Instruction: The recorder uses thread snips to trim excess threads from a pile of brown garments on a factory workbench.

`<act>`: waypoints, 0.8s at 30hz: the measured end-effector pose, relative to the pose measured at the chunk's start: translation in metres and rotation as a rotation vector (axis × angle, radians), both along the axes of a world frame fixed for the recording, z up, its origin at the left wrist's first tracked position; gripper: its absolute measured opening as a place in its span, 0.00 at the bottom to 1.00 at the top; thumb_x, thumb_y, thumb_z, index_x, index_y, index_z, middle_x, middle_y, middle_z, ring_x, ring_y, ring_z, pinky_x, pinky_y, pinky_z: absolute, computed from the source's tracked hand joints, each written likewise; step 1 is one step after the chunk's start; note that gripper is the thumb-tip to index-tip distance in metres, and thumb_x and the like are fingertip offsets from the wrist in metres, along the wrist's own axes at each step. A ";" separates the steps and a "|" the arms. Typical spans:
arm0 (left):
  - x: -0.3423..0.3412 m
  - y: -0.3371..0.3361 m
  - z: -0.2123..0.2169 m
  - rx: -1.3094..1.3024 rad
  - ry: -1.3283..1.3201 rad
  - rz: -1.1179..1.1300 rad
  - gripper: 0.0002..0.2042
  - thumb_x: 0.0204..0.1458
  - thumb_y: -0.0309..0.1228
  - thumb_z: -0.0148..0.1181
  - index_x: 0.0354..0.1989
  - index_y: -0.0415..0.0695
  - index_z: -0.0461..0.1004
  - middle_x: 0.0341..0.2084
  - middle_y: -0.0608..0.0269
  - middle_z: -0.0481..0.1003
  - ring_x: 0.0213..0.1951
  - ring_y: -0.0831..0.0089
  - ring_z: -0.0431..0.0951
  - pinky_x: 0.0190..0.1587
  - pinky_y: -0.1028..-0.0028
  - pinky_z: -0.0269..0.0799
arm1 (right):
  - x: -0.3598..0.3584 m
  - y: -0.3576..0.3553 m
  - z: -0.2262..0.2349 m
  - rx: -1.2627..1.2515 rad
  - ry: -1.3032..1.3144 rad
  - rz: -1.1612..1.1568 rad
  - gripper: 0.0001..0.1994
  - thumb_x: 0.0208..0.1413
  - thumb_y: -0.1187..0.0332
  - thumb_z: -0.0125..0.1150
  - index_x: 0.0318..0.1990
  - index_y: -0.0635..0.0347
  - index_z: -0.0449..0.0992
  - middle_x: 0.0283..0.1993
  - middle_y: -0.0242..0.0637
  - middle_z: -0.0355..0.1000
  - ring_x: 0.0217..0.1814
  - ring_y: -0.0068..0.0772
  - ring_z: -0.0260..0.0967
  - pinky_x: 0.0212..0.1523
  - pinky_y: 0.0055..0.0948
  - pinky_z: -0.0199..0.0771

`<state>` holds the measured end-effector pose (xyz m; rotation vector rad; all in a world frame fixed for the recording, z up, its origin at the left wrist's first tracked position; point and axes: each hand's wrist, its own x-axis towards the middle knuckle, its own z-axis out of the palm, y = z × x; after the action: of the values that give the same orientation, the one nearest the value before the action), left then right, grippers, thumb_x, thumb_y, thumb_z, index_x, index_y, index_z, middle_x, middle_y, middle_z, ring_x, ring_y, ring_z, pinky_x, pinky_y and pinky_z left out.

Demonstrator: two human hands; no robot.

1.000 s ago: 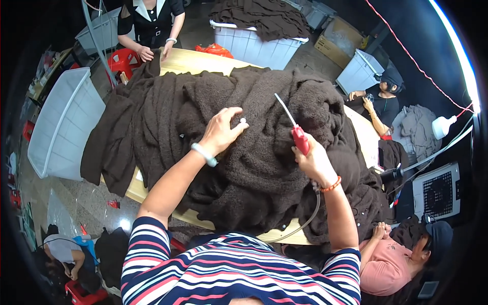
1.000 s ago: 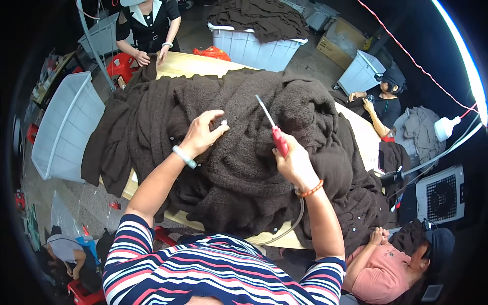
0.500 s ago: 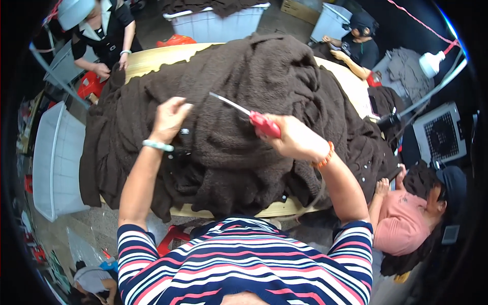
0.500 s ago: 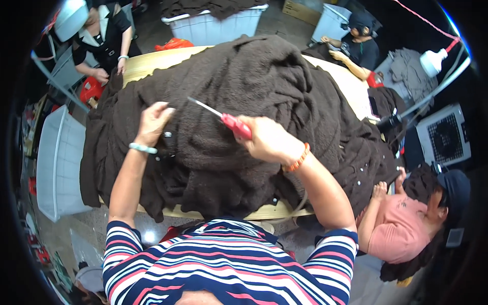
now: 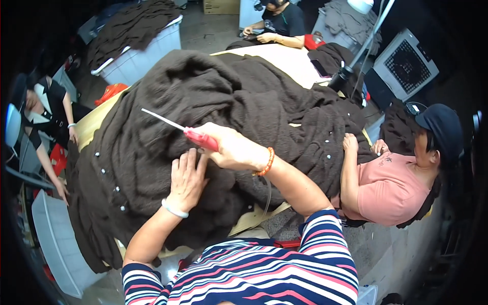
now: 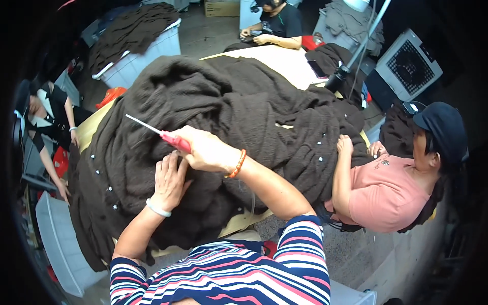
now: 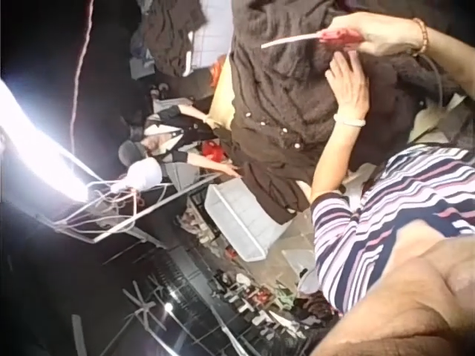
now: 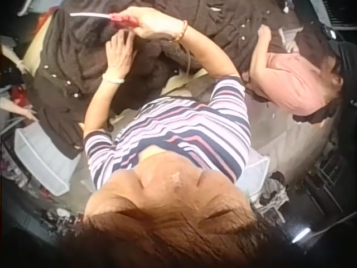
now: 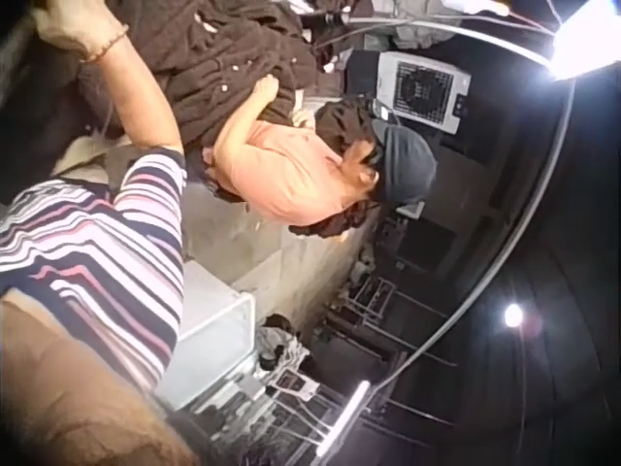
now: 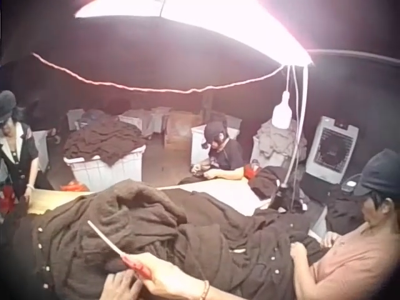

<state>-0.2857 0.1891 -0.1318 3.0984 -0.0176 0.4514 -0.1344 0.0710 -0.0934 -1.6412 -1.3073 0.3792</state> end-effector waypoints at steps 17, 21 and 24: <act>-0.220 0.071 0.113 -1.515 -0.887 0.247 0.23 0.63 0.38 0.46 0.61 0.35 0.63 0.56 0.48 0.69 0.54 0.57 0.73 0.58 0.60 0.70 | 0.037 -0.037 0.000 -0.050 0.287 0.042 0.21 0.57 0.79 0.55 0.59 0.59 0.68 0.54 0.30 0.70 0.38 0.17 0.67 0.40 0.21 0.73; -0.227 0.095 0.031 -0.960 -0.094 0.559 0.22 0.50 0.23 0.58 0.56 0.37 0.68 0.45 0.58 0.75 0.43 0.67 0.77 0.46 0.70 0.72 | 0.006 0.009 -0.016 0.059 -0.173 0.112 0.25 0.50 0.80 0.60 0.58 0.57 0.68 0.59 0.44 0.67 0.58 0.43 0.68 0.57 0.33 0.69; -0.189 0.052 -0.006 -0.838 -0.161 0.740 0.27 0.42 0.19 0.58 0.56 0.39 0.68 0.44 0.58 0.73 0.42 0.70 0.76 0.49 0.72 0.70 | -0.005 0.028 -0.028 -0.074 -0.207 -0.008 0.24 0.50 0.77 0.61 0.57 0.53 0.69 0.62 0.48 0.63 0.62 0.53 0.64 0.60 0.38 0.67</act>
<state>-0.4746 0.2409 -0.1375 2.1399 1.0351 0.5224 -0.1394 0.0994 -0.1217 -1.7845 -1.4542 0.2605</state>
